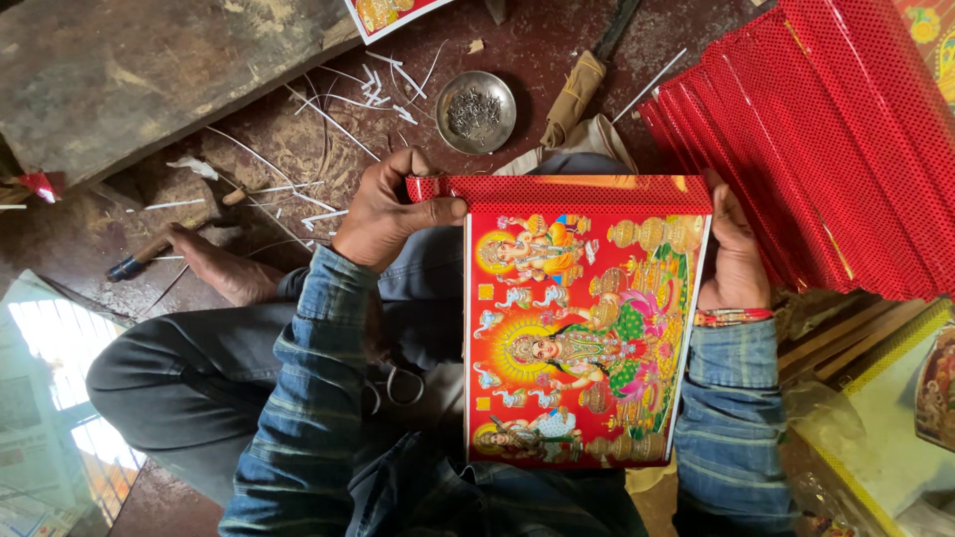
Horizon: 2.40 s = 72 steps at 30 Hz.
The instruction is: The person sits on the floor and frames printed pictures of Hindu deities by attaching red mesh borders. Using shears, the person cuts strips of red mesh, folds them over the edges of the picture, and secures them with staples from a handheld stapler. The person repeats this process for multiple pictures, handling each one individually.
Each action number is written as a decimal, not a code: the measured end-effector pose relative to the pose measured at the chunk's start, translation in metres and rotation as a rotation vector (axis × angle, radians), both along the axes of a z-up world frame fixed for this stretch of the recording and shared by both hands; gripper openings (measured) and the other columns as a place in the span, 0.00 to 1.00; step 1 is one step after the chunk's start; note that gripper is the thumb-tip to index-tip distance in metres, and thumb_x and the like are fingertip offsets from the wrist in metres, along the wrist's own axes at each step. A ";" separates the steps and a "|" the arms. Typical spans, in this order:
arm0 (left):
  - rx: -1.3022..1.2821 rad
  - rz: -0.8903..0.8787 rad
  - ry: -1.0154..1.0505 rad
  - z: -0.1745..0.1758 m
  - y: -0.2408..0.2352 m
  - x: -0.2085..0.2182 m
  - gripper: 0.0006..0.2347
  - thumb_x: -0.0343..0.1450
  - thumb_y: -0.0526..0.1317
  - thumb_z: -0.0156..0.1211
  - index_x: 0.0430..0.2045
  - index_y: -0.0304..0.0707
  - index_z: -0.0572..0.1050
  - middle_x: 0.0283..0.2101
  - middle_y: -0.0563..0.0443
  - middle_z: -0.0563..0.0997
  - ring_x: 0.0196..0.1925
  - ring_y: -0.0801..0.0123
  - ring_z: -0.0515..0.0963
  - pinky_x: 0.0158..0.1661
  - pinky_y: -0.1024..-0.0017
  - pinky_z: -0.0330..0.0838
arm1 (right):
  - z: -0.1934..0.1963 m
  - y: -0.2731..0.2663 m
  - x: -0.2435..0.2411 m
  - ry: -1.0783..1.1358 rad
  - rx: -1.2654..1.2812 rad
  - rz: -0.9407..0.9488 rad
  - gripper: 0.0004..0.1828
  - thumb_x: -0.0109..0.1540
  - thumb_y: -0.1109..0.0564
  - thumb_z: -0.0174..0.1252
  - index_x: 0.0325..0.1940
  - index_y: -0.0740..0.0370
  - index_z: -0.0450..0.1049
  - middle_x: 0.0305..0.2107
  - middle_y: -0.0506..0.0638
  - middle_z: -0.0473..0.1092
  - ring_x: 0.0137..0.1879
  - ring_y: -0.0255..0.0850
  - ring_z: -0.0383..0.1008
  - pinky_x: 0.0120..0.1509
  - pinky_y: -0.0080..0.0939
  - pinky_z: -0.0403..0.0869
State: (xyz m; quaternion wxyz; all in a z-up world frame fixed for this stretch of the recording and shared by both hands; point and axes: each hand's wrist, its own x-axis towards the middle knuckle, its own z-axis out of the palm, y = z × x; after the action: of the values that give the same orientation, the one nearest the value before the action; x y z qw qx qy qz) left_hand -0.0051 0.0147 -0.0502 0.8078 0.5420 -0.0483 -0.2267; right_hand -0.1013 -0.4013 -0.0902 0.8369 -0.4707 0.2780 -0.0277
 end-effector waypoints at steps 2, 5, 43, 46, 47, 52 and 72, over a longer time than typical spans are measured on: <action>-0.008 0.008 -0.019 -0.001 0.001 -0.002 0.16 0.64 0.21 0.70 0.25 0.40 0.67 0.30 0.58 0.76 0.38 0.75 0.81 0.47 0.71 0.81 | -0.003 0.004 0.000 -0.093 -0.104 0.001 0.23 0.71 0.51 0.59 0.68 0.62 0.72 0.53 0.48 0.76 0.56 0.36 0.76 0.62 0.40 0.76; -0.018 0.025 -0.044 -0.003 0.001 -0.003 0.17 0.64 0.22 0.72 0.24 0.41 0.66 0.29 0.60 0.74 0.36 0.79 0.77 0.43 0.75 0.78 | 0.009 0.013 0.004 -0.201 -0.347 0.020 0.18 0.72 0.59 0.58 0.66 0.64 0.73 0.54 0.50 0.76 0.56 0.37 0.77 0.62 0.39 0.76; -0.143 0.060 0.014 0.001 -0.001 -0.006 0.15 0.63 0.21 0.70 0.25 0.39 0.68 0.32 0.55 0.78 0.38 0.73 0.82 0.47 0.68 0.82 | 0.085 0.072 0.082 -0.261 -1.953 0.095 0.11 0.76 0.55 0.52 0.60 0.56 0.75 0.49 0.56 0.75 0.55 0.54 0.73 0.55 0.56 0.72; -0.111 0.064 0.023 -0.001 0.000 -0.009 0.14 0.64 0.21 0.68 0.26 0.39 0.68 0.31 0.56 0.77 0.37 0.73 0.81 0.45 0.68 0.82 | 0.103 0.120 0.081 -0.356 -2.011 0.115 0.14 0.68 0.57 0.59 0.59 0.54 0.76 0.43 0.55 0.74 0.51 0.55 0.71 0.51 0.57 0.71; -0.094 0.056 0.026 -0.002 -0.002 -0.008 0.13 0.64 0.22 0.68 0.26 0.38 0.69 0.31 0.56 0.77 0.37 0.72 0.81 0.45 0.69 0.81 | 0.108 0.143 0.080 -0.380 -1.993 0.140 0.17 0.65 0.59 0.60 0.59 0.52 0.76 0.41 0.54 0.73 0.50 0.55 0.71 0.50 0.57 0.71; -0.184 0.050 0.074 -0.003 0.000 -0.007 0.14 0.64 0.21 0.66 0.27 0.38 0.68 0.32 0.54 0.77 0.37 0.71 0.81 0.45 0.67 0.81 | 0.105 0.244 0.095 -0.609 -1.860 0.145 0.17 0.67 0.49 0.62 0.58 0.54 0.73 0.47 0.55 0.72 0.59 0.52 0.70 0.58 0.55 0.72; -0.226 0.058 0.060 -0.016 0.004 -0.010 0.12 0.64 0.23 0.67 0.28 0.37 0.68 0.33 0.50 0.80 0.39 0.67 0.84 0.44 0.66 0.82 | 0.134 0.086 0.058 -0.493 -1.435 0.055 0.18 0.80 0.48 0.51 0.59 0.66 0.73 0.44 0.56 0.77 0.49 0.43 0.82 0.56 0.44 0.80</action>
State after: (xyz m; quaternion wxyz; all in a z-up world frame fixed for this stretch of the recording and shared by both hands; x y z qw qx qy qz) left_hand -0.0152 0.0189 -0.0667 0.8710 0.4417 -0.0337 -0.2127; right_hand -0.0437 -0.3157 0.0442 0.3637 -0.8866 -0.0152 -0.2855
